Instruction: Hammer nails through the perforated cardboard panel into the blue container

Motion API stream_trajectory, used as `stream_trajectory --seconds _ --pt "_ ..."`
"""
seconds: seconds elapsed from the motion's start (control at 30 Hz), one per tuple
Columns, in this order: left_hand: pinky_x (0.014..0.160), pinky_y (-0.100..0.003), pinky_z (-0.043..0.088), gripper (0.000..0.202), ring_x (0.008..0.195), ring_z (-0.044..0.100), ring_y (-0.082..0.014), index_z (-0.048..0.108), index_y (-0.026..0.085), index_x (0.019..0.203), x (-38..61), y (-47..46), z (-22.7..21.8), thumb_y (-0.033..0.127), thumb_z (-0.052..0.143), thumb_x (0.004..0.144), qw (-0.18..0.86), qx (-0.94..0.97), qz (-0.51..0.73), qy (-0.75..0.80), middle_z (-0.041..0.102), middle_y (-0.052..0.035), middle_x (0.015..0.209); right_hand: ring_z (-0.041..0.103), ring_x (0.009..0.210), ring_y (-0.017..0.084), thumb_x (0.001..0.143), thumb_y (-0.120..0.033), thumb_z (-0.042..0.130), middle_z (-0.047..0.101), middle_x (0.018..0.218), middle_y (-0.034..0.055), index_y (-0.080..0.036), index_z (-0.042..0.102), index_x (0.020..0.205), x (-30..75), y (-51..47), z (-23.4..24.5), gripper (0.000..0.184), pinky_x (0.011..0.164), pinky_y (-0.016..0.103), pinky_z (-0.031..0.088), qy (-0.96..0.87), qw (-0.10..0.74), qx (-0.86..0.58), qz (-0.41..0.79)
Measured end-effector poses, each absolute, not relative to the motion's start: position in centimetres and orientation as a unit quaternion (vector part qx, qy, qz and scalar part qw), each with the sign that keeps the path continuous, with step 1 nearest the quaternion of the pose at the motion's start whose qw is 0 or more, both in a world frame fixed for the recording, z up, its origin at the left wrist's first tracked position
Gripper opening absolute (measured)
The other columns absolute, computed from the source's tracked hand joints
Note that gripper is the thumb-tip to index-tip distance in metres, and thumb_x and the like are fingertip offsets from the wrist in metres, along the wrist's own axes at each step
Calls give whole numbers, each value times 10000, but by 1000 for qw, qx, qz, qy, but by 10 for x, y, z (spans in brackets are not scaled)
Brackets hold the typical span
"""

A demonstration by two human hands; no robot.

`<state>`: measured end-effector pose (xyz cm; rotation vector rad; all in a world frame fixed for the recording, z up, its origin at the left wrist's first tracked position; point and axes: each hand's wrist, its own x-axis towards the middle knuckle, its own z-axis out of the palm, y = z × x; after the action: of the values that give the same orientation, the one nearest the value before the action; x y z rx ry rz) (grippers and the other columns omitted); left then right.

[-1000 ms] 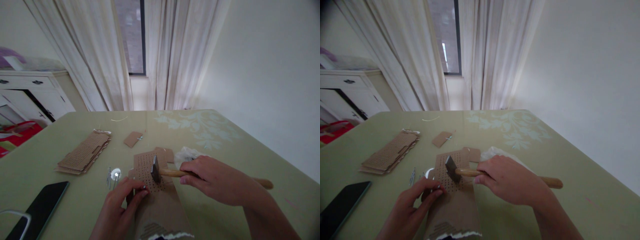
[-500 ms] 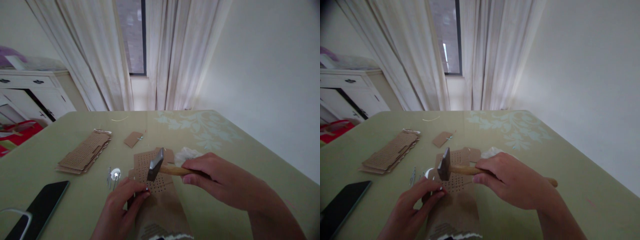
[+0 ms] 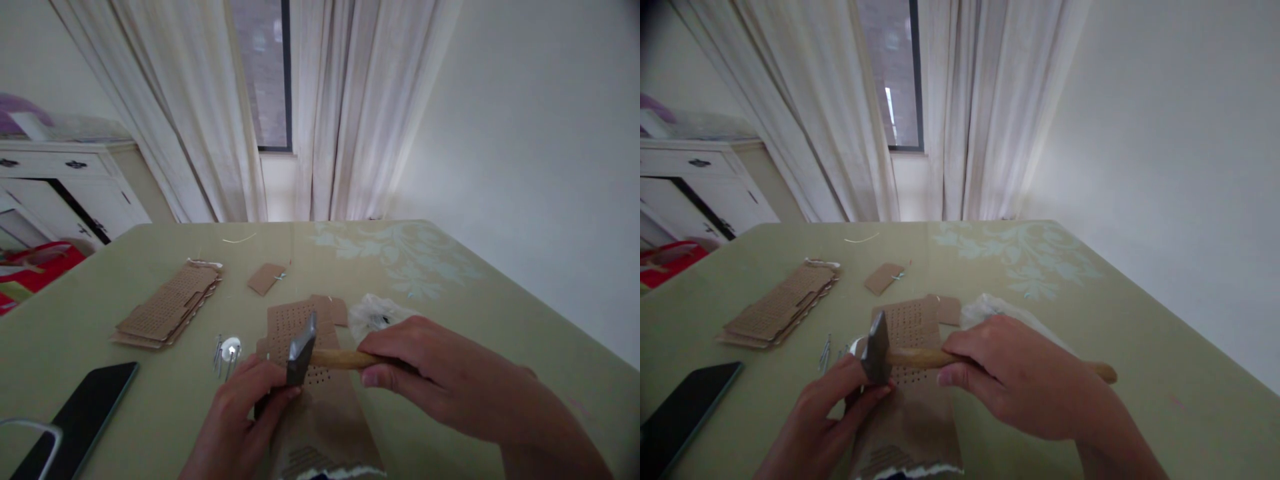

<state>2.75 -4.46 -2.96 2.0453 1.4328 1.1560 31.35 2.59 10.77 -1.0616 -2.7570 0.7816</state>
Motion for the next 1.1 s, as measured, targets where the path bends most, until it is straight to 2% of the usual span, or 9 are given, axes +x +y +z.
stream_trajectory --seconds 0.1,0.27,0.43,0.53,0.63,0.77,0.83,1.0,1.1 --pt "785 -276 585 190 863 738 -218 829 297 957 28 -46 -32 319 670 1059 204 725 418 507 803 -21 903 692 802 190 1140 -392 622 740 844 -3 -217 702 927 312 28 108 287 728 306 402 -908 15 -334 253" --pt "802 -224 606 152 952 770 -196 844 325 946 29 -50 -34 326 721 1034 235 706 432 510 805 -23 1084 670 783 176 1156 -433 590 708 820 -15 -218 685 914 312 26 111 337 720 302 395 -901 51 -343 260" --pt "759 -220 616 177 902 762 -193 846 298 947 27 -49 -32 338 701 1041 254 710 411 513 790 -49 1065 699 815 199 1132 -363 631 742 848 -5 -215 697 923 310 27 109 265 749 312 407 -910 -2 -334 245" --pt "805 -223 625 216 914 768 -189 817 287 855 27 -49 -29 354 711 1031 234 719 396 520 789 -38 1039 691 806 190 1144 -397 614 732 842 -10 -218 693 928 311 28 109 291 744 307 403 -909 18 -335 247" --pt "835 -232 646 77 1024 790 -219 839 316 950 27 -51 -28 390 817 941 225 714 388 538 801 -30 1135 688 790 179 1157 -420 586 720 826 -14 -215 684 914 313 28 107 333 722 300 397 -904 36 -339 259" --pt "924 -271 669 410 1161 787 -276 851 359 1174 25 -52 -28 367 948 776 187 719 385 548 796 -31 1305 723 826 213 1126 -371 637 765 850 4 -215 709 923 309 27 101 266 739 316 402 -911 -13 -343 229" --pt "949 -282 671 411 1158 792 -279 855 358 1167 24 -52 -29 361 946 767 178 725 383 544 798 -31 1315 728 826 223 1117 -366 649 772 842 9 -217 716 917 306 28 100 258 740 320 403 -915 -27 -342 214" --pt "859 -286 682 357 1140 782 -291 857 349 1139 27 -53 -27 342 917 787 206 707 395 549 789 -45 1328 714 806 199 1127 -367 638 763 843 4 -213 715 919 305 30 99 271 736 303 412 -910 -5 -346 229" --pt "821 -286 675 373 1099 782 -285 857 351 1150 29 -54 -26 324 912 782 229 694 401 553 783 -50 1307 724 818 212 1113 -370 659 781 850 10 -221 743 932 305 30 97 250 739 316 405 -911 -24 -346 222"
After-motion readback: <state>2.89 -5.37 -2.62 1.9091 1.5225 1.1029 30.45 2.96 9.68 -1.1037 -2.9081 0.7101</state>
